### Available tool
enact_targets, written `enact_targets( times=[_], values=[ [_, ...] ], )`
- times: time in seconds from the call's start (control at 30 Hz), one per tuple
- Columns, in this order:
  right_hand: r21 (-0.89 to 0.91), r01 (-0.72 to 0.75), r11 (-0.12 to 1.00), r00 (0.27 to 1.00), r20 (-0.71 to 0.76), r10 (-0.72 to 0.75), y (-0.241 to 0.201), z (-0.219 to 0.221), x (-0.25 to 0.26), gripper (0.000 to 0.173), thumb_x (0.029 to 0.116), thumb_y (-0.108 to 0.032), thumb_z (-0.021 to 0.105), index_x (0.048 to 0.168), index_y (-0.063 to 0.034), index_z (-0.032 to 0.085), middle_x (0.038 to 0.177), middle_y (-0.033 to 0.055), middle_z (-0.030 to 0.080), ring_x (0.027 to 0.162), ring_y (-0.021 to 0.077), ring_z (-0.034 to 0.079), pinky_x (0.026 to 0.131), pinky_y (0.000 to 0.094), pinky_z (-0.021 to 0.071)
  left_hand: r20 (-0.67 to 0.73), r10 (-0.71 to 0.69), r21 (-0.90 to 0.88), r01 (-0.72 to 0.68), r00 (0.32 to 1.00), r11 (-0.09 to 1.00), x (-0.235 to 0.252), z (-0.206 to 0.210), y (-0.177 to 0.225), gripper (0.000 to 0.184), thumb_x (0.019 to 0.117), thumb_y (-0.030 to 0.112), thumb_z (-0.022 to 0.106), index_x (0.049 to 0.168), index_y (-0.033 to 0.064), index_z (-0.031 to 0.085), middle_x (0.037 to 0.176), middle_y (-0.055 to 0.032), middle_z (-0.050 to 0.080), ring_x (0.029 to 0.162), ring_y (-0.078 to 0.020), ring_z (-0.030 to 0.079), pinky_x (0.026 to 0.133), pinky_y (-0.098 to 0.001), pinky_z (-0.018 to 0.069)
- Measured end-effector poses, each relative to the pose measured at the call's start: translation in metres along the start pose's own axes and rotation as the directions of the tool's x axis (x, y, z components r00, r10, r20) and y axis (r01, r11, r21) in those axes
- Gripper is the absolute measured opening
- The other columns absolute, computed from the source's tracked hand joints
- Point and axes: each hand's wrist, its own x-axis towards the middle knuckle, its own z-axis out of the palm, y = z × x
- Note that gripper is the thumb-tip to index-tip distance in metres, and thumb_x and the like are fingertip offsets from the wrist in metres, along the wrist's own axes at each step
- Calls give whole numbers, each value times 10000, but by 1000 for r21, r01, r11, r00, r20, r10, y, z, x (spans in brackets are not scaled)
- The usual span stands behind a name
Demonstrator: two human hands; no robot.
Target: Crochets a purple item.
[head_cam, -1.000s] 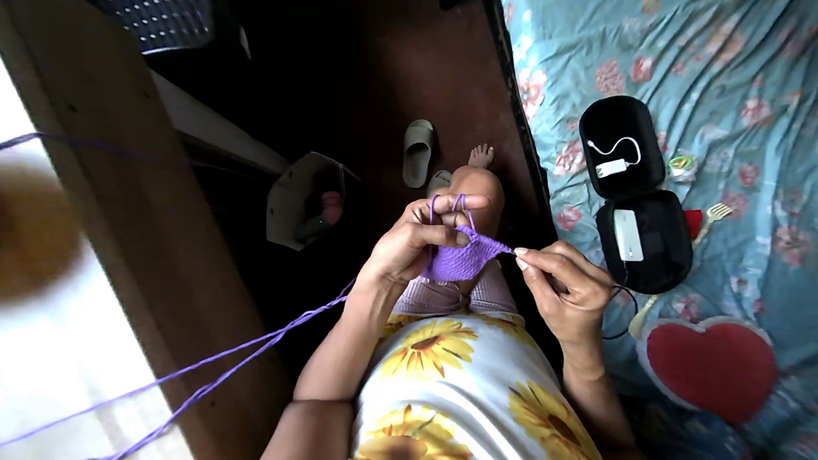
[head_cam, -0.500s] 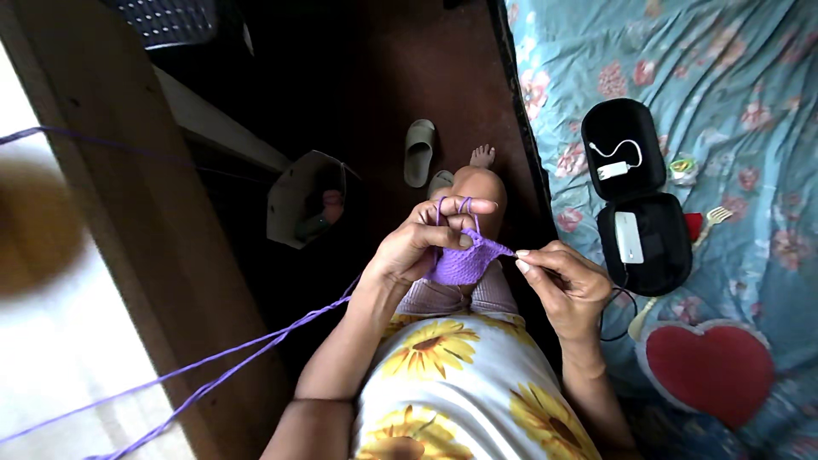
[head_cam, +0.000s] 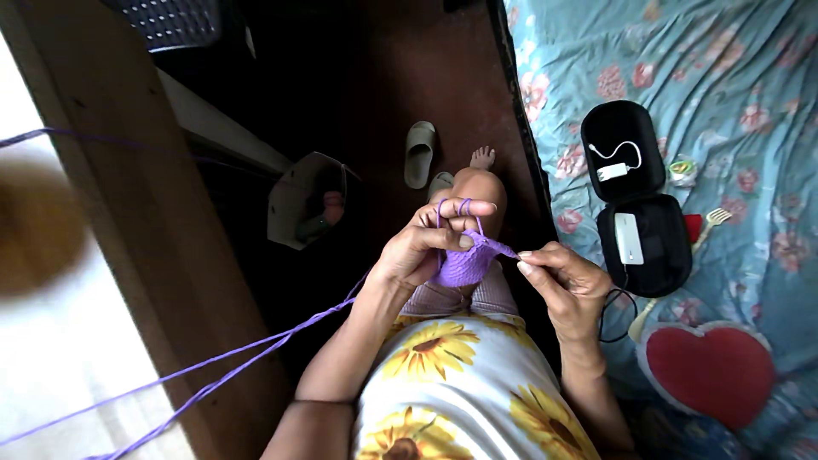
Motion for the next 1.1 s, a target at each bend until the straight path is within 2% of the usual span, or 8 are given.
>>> enact_targets(
  times=[0.3, 0.47, 0.53, 0.63, 0.73, 0.93, 1.0, 1.1],
  values=[
    [-9, -30, 1000, 1000, -4, 30, -3, -3, 1, 101, 912, -57, 730, 993, -78, 785, 876, -37, 716, 791, 12, 663, 728, 171, 581, -91, 42, 150, -28, 995, 988, -2, 15, 0, 388, 828, -52, 615, 1191, 51, 705, 828, -32, 728, 687, -54, 670, 634, -205, 564],
    [168, -161, 972, 983, 111, 144, -2, 5, 5, 321, 972, -113, 659, 1286, -150, 713, 916, -83, 706, 719, -44, 585, 672, 142, 511, -175, 88, 263, -40, 981, 964, -1, 26, -10, 390, 813, -97, 620, 1158, 53, 724, 828, -15, 718, 678, -46, 652, 630, -199, 556],
    [243, -232, 942, 967, 164, 195, 0, 8, 6, 279, 995, -121, 634, 1250, -159, 741, 1037, -80, 738, 713, -70, 564, 652, 124, 483, -182, 70, 281, -16, 981, 959, -1, 27, -14, 374, 824, -90, 627, 1154, 54, 728, 858, -18, 730, 714, -51, 668, 666, -213, 571],
    [399, -355, 846, 933, 199, 298, 2, 9, 9, 219, 974, -84, 639, 1120, -143, 792, 951, -62, 743, 614, -83, 489, 547, 107, 398, -182, 67, 347, 0, 981, 938, -3, 17, -7, 211, 865, -5, 666, 1020, 94, 768, 842, -4, 739, 707, -41, 671, 648, -210, 570],
    [476, -402, 782, 916, 209, 343, 3, 1, 12, 222, 958, -64, 632, 1090, -136, 795, 799, -61, 689, 545, -75, 430, 494, 106, 351, -94, 57, 550, 5, 994, 835, -12, -10, 14, 44, 886, 156, 735, 846, 152, 755, 865, 28, 731, 753, -44, 676, 676, -218, 574],
    [493, -418, 763, 909, 224, 353, 3, -3, 9, 219, 962, -52, 631, 1093, -129, 789, 741, -77, 661, 509, -70, 409, 469, 106, 333, 33, -137, 900, 30, 990, 435, -28, -17, 49, 278, 844, 286, 736, 619, 158, 633, 1026, 40, 734, 1061, -76, 667, 915, -266, 550],
    [486, -399, 778, 917, 226, 329, 3, -5, 8, 209, 972, -50, 630, 1105, -107, 780, 812, -62, 695, 522, -70, 421, 475, 102, 346, 140, -63, 818, -80, 988, 570, -29, -15, 51, 347, 884, 397, 746, 619, 201, 638, 1077, 29, 746, 1180, -160, 649, 1030, -346, 522],
    [464, -385, 798, 921, 250, 299, 3, -6, 4, 216, 963, -34, 630, 1103, -104, 778, 880, -56, 724, 557, -73, 459, 501, 102, 381, 342, 167, 567, -345, 925, 748, -19, -2, 35, 237, 932, 448, 695, 904, 229, 779, 1224, -26, 723, 1299, -264, 586, 1132, -444, 440]
  ],
)
